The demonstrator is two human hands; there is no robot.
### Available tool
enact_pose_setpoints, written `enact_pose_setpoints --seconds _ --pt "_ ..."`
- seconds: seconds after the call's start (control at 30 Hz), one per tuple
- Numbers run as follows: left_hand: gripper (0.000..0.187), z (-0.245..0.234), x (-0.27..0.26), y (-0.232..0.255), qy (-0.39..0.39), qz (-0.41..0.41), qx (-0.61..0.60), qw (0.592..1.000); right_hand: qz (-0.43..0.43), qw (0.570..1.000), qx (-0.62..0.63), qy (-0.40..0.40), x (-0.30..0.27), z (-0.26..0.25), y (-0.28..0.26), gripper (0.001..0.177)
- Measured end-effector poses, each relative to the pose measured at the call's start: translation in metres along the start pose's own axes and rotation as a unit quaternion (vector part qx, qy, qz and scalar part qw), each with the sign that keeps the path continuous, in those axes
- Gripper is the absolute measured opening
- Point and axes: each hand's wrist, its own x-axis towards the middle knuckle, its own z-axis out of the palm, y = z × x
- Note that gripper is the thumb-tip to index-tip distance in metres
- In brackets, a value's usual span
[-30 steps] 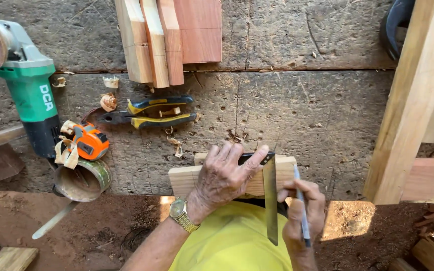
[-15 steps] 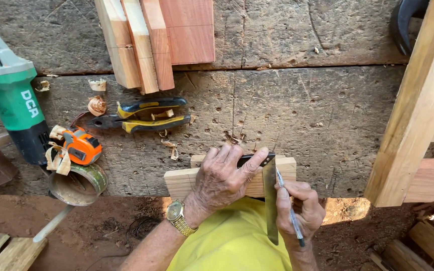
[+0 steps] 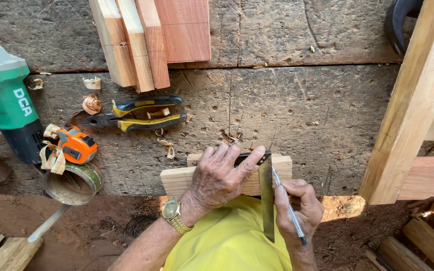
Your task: The person measures and marks small wooden pieces on a workbench using a metal ruler and a pen. They repeatedly position the ruler on different pieces of wood, draw lines, and adjust the wood's position to continue marking.
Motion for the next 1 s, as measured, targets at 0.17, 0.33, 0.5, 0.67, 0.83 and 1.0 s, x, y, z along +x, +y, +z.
enact_pose_setpoints --seconds 0.17,0.33,0.5,0.67,0.83,1.0 --pt "0.040 0.001 0.001 0.000 0.018 -0.001 -0.012 1.000 -0.017 1.000 0.007 -0.008 0.004 -0.004 0.008 0.013" --pt "0.037 0.005 0.002 0.001 0.058 0.002 0.002 0.998 0.015 0.999 -0.001 -0.028 0.012 -0.007 0.000 0.009" --pt "0.042 0.030 -0.009 -0.009 0.108 0.016 0.007 0.994 0.022 0.981 0.189 0.033 0.021 -0.017 -0.016 0.010" --pt "0.039 -0.050 -0.030 0.005 0.224 -0.044 -0.015 0.974 -0.088 0.949 0.295 0.065 -0.036 -0.092 -0.085 0.033" --pt "0.017 -0.154 -0.095 0.038 0.323 -0.260 -0.439 0.797 -0.121 0.985 0.072 -0.098 -0.102 -0.044 -0.087 0.047" --pt "0.030 -0.145 -0.134 0.108 0.407 -0.180 -0.331 0.832 -0.270 0.923 0.084 -0.260 -0.084 0.038 -0.157 0.051"
